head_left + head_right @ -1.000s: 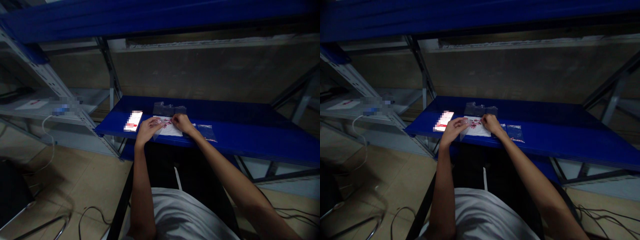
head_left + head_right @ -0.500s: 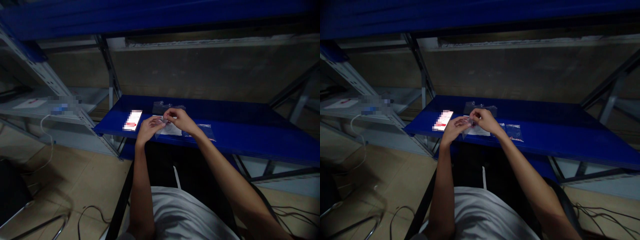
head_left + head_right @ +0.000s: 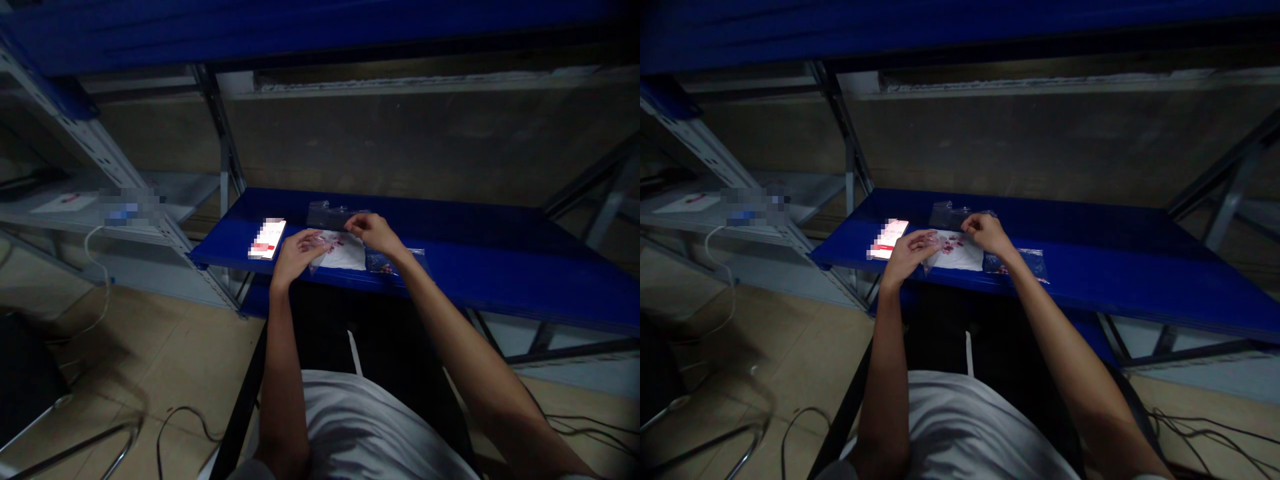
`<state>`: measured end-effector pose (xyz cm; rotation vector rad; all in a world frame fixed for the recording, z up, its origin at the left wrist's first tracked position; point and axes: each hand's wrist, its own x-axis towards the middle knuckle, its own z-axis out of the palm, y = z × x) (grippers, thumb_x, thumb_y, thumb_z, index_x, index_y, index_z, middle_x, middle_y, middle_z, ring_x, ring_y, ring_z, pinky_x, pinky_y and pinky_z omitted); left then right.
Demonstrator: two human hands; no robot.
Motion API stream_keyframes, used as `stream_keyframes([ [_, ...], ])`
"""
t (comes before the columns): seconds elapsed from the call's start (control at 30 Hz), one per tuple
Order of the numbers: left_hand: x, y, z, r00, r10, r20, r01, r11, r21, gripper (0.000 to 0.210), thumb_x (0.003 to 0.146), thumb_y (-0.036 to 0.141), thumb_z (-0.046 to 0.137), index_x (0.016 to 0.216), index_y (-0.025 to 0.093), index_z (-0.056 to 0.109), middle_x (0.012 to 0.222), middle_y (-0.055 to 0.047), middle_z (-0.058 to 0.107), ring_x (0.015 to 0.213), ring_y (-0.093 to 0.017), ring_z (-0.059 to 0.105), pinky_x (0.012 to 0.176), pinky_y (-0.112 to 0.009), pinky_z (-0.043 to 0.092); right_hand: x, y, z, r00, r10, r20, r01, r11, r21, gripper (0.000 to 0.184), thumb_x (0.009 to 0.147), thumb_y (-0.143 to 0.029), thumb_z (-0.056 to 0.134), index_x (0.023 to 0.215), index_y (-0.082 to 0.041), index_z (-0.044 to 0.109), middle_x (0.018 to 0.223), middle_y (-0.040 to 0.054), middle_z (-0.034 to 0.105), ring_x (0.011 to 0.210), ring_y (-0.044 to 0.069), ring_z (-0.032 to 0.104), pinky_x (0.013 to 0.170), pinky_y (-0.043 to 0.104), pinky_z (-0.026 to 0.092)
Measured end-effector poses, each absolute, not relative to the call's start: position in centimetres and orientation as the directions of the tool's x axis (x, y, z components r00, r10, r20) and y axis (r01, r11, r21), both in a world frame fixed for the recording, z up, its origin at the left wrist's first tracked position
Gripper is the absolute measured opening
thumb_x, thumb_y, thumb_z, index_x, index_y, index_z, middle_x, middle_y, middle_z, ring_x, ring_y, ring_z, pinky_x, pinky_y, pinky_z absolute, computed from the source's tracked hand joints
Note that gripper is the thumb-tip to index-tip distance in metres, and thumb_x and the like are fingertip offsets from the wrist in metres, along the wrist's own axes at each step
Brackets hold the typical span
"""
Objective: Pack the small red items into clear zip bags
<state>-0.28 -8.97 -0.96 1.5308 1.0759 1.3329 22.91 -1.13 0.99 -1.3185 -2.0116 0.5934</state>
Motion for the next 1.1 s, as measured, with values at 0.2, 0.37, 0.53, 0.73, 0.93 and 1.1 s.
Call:
stream_keyframes([
  [0.2,-0.2,-8.9,-0.9,0.069,0.956,0.286,0.087,-0.291,0.953,0.045,0.077,0.036,0.087,0.116,0.016,0.076,0.106,-0.011,0.080,0.097,-0.022,0.074,0.090,-0.036,0.058,22.3,0.2,-2.0,-0.271,0.935,0.226,0.825,0.347,-0.447,0.022,0.089,-0.009,0.061,0.099,-0.015,0.080,0.098,0.0100,0.081,0.089,0.020,0.072,0.078,0.024,0.047],
  [0.37,-0.2,-8.9,-0.9,0.079,0.955,0.287,0.089,-0.294,0.952,0.043,0.079,0.036,0.087,0.116,0.016,0.076,0.107,-0.012,0.080,0.099,-0.023,0.074,0.091,-0.037,0.058,21.8,0.3,-3.2,-0.225,0.957,0.183,0.880,0.281,-0.382,0.020,0.094,-0.018,0.063,0.106,-0.018,0.079,0.102,0.0124,0.081,0.095,0.022,0.073,0.078,0.024,0.046],
  [0.53,-0.3,-9.0,-0.9,0.069,0.955,0.287,0.094,-0.293,0.951,0.043,0.078,0.036,0.087,0.116,0.016,0.076,0.107,-0.012,0.080,0.099,-0.023,0.074,0.092,-0.037,0.058,21.7,0.3,-3.4,-0.215,0.960,0.178,0.886,0.269,-0.379,0.020,0.094,-0.017,0.062,0.103,-0.017,0.080,0.101,0.0139,0.080,0.096,0.023,0.074,0.077,0.024,0.046],
  [0.73,-0.4,-9.0,-1.0,0.072,0.955,0.287,0.105,-0.294,0.950,0.043,0.079,0.037,0.086,0.116,0.017,0.076,0.107,-0.012,0.080,0.100,-0.023,0.074,0.092,-0.037,0.058,22.0,-0.3,-2.9,-0.215,0.953,0.213,0.867,0.287,-0.408,0.019,0.093,-0.014,0.062,0.099,-0.016,0.080,0.101,0.0121,0.081,0.093,0.022,0.073,0.076,0.025,0.046],
  [0.93,0.0,-8.9,-1.1,0.094,0.960,0.263,0.077,-0.270,0.960,0.048,0.075,0.039,0.089,0.116,0.017,0.077,0.106,-0.012,0.080,0.099,-0.024,0.074,0.090,-0.036,0.058,21.5,-3.8,0.4,-0.253,0.904,0.344,0.632,0.424,-0.649,0.015,0.089,-0.015,0.062,0.088,-0.017,0.077,0.085,0.0050,0.079,0.078,0.018,0.069,0.071,0.025,0.046],
  [1.1,0.6,-9.1,-1.1,0.197,0.953,0.229,-0.029,-0.228,0.973,0.049,0.076,0.039,0.087,0.118,0.016,0.076,0.106,-0.011,0.079,0.096,-0.024,0.074,0.079,-0.032,0.059,20.2,-6.6,3.4,-0.382,0.840,0.385,0.548,0.542,-0.638,0.012,0.090,-0.023,0.066,0.092,-0.019,0.078,0.083,0.0038,0.078,0.077,0.018,0.068,0.070,0.026,0.044],
])
